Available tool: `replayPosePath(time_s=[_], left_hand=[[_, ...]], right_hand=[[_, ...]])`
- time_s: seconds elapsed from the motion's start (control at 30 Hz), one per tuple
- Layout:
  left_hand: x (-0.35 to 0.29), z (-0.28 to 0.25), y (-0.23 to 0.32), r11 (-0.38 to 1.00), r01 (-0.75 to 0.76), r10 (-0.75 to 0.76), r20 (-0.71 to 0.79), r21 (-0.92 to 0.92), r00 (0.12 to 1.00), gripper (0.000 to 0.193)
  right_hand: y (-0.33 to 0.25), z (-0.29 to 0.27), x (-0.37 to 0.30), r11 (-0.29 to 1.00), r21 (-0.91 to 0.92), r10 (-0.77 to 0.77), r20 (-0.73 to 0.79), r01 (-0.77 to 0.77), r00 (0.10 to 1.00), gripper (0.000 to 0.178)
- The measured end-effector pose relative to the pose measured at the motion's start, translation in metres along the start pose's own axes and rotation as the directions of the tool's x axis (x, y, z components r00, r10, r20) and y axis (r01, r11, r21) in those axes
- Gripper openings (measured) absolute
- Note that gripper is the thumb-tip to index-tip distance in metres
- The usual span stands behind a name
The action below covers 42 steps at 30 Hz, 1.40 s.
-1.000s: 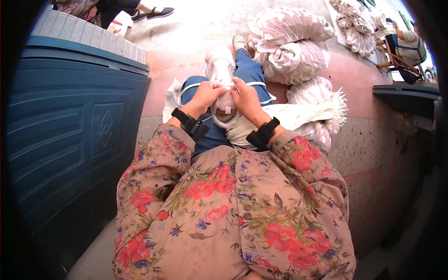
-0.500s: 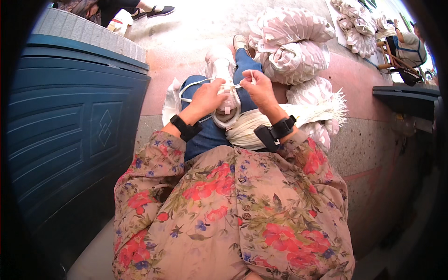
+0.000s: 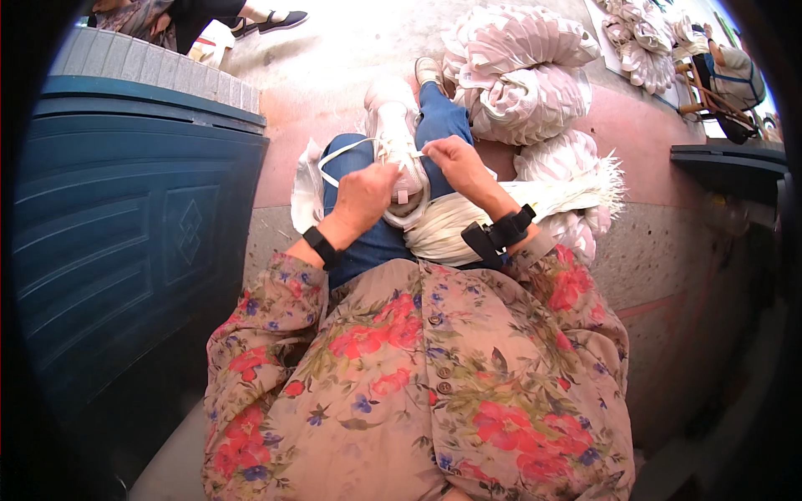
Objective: The recorder is lacing a white athletic shoe by hand, pulling laces through eyelets and organizing bunches of laces.
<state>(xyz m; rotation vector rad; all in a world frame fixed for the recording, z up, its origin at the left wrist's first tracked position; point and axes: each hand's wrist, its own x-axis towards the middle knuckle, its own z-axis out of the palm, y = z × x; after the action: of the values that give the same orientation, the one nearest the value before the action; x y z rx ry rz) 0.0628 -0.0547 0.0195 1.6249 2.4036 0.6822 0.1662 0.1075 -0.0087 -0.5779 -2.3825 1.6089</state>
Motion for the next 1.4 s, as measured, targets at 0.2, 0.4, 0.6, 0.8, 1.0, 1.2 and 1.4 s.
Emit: replayPosePath(time_s=[0.2,0.4,0.6,0.8,1.0,1.2,1.4], left_hand=[[-0.009,0.000,0.008,0.999,0.021,-0.021,-0.006,-0.043,1.000,0.011],[-0.007,0.000,0.011,0.995,0.048,-0.047,0.007,-0.087,0.999,0.012],[-0.007,0.007,0.014,0.991,0.040,-0.043,-0.025,-0.126,0.999,0.013],[-0.008,0.010,0.009,0.981,0.038,-0.046,-0.034,-0.190,0.998,0.014],[0.003,0.001,0.005,0.948,0.024,-0.042,-0.051,-0.317,0.998,0.015],[0.017,0.000,-0.013,0.904,0.098,-0.113,-0.012,-0.417,0.994,0.020],[0.031,-0.010,-0.023,0.740,0.520,-0.415,0.320,-0.426,0.852,0.021]], right_hand=[[-0.005,0.017,-0.001,0.986,-0.145,0.091,0.064,-0.081,0.994,0.020],[-0.009,0.030,0.003,0.936,-0.341,0.098,0.017,-0.086,0.995,0.018],[-0.012,0.035,0.010,0.948,-0.279,0.157,-0.007,-0.153,0.988,0.017],[-0.007,0.042,0.011,0.995,-0.071,0.068,-0.021,-0.069,0.997,0.020],[0.000,0.041,0.013,0.993,0.013,-0.121,0.048,0.120,0.992,0.026],[-0.009,0.039,0.018,0.994,0.048,0.094,0.119,-0.100,0.988,0.029],[0.014,0.055,0.016,0.861,0.469,0.217,0.015,-0.198,0.976,0.026]])
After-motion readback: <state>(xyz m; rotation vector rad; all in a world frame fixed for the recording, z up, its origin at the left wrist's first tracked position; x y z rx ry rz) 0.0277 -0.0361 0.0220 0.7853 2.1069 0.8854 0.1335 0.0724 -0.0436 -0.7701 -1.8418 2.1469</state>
